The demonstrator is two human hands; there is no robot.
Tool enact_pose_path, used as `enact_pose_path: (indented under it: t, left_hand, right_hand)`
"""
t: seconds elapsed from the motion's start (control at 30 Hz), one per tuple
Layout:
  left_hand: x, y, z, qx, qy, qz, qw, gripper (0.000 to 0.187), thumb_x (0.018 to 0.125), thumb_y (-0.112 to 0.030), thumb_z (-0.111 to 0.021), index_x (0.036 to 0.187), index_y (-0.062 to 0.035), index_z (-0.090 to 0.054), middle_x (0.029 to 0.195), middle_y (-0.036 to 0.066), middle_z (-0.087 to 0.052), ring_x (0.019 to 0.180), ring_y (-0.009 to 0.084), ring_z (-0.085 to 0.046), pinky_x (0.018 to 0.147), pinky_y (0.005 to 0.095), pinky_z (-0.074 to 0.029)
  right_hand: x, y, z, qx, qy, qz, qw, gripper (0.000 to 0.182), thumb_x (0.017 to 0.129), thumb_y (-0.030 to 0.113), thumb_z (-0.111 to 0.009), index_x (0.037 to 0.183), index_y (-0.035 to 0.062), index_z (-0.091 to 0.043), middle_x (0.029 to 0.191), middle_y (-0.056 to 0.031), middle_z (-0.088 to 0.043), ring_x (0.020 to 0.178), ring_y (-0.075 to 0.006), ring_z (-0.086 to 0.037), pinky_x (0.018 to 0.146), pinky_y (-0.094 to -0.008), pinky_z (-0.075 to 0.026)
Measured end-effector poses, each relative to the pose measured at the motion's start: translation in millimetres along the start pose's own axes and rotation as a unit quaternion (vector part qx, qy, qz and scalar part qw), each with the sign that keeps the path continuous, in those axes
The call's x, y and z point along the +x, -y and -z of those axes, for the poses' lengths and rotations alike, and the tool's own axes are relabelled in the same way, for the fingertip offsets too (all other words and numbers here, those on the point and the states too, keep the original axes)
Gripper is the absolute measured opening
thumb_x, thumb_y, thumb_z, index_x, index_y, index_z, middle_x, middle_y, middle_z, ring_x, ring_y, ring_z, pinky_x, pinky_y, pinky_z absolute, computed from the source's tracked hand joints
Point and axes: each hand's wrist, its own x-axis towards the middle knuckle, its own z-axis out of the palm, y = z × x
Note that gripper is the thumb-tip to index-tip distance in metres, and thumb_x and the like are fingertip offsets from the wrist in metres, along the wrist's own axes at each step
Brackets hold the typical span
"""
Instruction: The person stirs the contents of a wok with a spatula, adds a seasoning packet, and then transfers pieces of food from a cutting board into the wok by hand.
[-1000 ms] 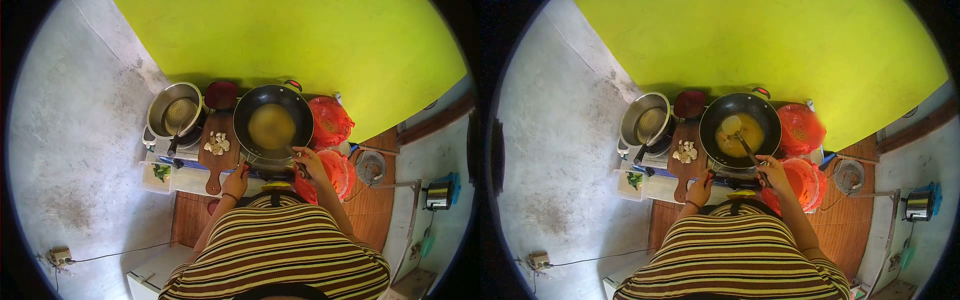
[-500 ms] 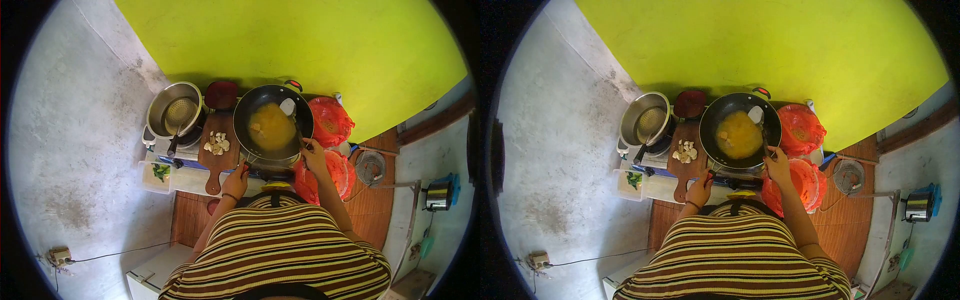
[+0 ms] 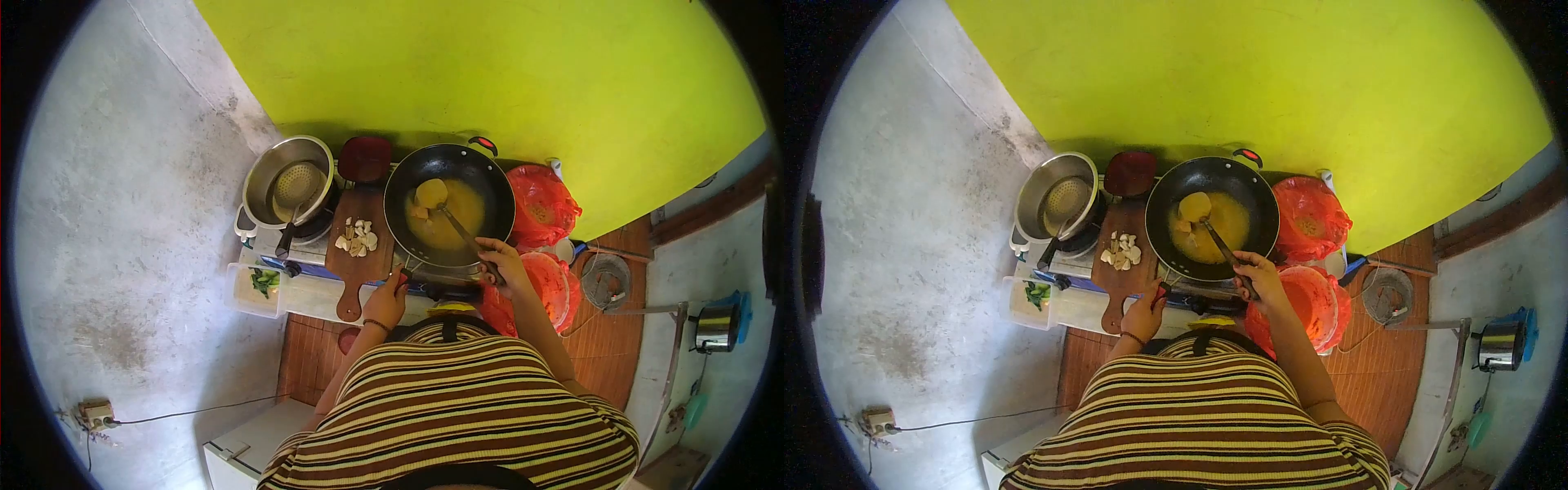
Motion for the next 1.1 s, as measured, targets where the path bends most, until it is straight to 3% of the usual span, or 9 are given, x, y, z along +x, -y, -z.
enact_pose_path:
  t: [0.17, 0.27, 0.47, 0.57, 0.67, 0.87, 1.07, 1.1]
  left_hand:
    - [2, 11, -8, -0.034, -0.022, -0.040, 0.998, 0.049, 0.089, -0.022, -0.052, 0.135, -0.0231, -0.037, 0.094, 0.018, -0.064, 0.082, 0.0375, -0.061, 0.068, 0.0460, -0.048]
    - [0, 4, -3, 0.006, -0.005, -0.013, 1.000, 0.049, 0.089, -0.022, -0.052, 0.135, -0.0222, -0.037, 0.092, 0.019, -0.064, 0.082, 0.0373, -0.061, 0.068, 0.0457, -0.048]
    - [2, 8, -6, -0.007, -0.008, -0.017, 1.000, 0.049, 0.089, -0.023, -0.052, 0.135, -0.0218, -0.037, 0.091, 0.019, -0.064, 0.081, 0.0376, -0.061, 0.067, 0.0458, -0.048]
    - [5, 20, -17, -0.022, -0.022, -0.039, 0.999, 0.048, 0.089, -0.022, -0.052, 0.135, -0.0214, -0.038, 0.091, 0.019, -0.064, 0.081, 0.0375, -0.061, 0.068, 0.0459, -0.048]
    - [2, 11, -9, -0.021, -0.019, -0.037, 0.999, 0.048, 0.089, -0.022, -0.053, 0.134, -0.0204, -0.038, 0.091, 0.018, -0.064, 0.080, 0.0371, -0.062, 0.068, 0.0460, -0.048]
    - [0, 0, 0, -0.017, -0.006, -0.013, 1.000, 0.047, 0.088, -0.021, -0.053, 0.133, -0.0195, -0.040, 0.098, 0.014, -0.065, 0.085, 0.0350, -0.062, 0.071, 0.0441, -0.049]
    - [-1, 0, -1, -0.016, -0.004, -0.001, 1.000, 0.047, 0.089, -0.023, -0.053, 0.134, -0.0200, -0.040, 0.100, 0.013, -0.065, 0.086, 0.0352, -0.061, 0.071, 0.0436, -0.048]
    - [0, 1, -2, -0.015, -0.003, -0.002, 1.000, 0.047, 0.089, -0.023, -0.053, 0.134, -0.0201, -0.040, 0.100, 0.013, -0.065, 0.086, 0.0351, -0.061, 0.071, 0.0436, -0.048]
  right_hand:
    - [-15, 1, 1, -0.032, 0.015, 0.023, 0.999, 0.036, 0.084, 0.005, -0.056, 0.119, 0.0039, -0.050, 0.061, -0.0045, -0.053, 0.043, -0.0090, -0.047, 0.036, -0.0214, -0.035]
    - [-26, 2, 0, -0.083, 0.013, 0.044, 0.995, 0.037, 0.084, 0.005, -0.057, 0.121, 0.0056, -0.050, 0.060, -0.0037, -0.054, 0.041, -0.0090, -0.047, 0.036, -0.0215, -0.035]
    - [-28, -8, 13, -0.197, -0.062, 0.130, 0.970, 0.038, 0.084, 0.005, -0.055, 0.121, 0.0071, -0.049, 0.058, -0.0030, -0.054, 0.038, -0.0093, -0.046, 0.036, -0.0222, -0.035]
    - [-25, -15, 26, -0.208, -0.093, 0.097, 0.969, 0.035, 0.084, 0.006, -0.054, 0.119, 0.0060, -0.049, 0.058, -0.0031, -0.054, 0.038, -0.0094, -0.046, 0.035, -0.0226, -0.035]
    - [-28, -21, 30, -0.176, -0.099, 0.079, 0.976, 0.035, 0.084, 0.005, -0.052, 0.119, 0.0049, -0.048, 0.059, -0.0047, -0.054, 0.039, -0.0091, -0.045, 0.035, -0.0208, -0.034]
    - [-37, -17, 34, 0.042, -0.013, -0.006, 0.999, 0.034, 0.084, 0.001, -0.051, 0.118, 0.0021, -0.048, 0.068, -0.0070, -0.058, 0.042, -0.0089, -0.046, 0.035, -0.0189, -0.036]
    - [-52, -15, 28, 0.066, 0.008, 0.006, 0.998, 0.035, 0.084, 0.000, -0.052, 0.118, 0.0008, -0.048, 0.084, -0.0094, -0.062, 0.049, -0.0085, -0.049, 0.035, -0.0181, -0.037]
    - [-56, -12, 27, 0.046, 0.006, 0.011, 0.999, 0.035, 0.084, 0.000, -0.052, 0.119, 0.0011, -0.048, 0.081, -0.0088, -0.062, 0.048, -0.0084, -0.048, 0.035, -0.0182, -0.037]
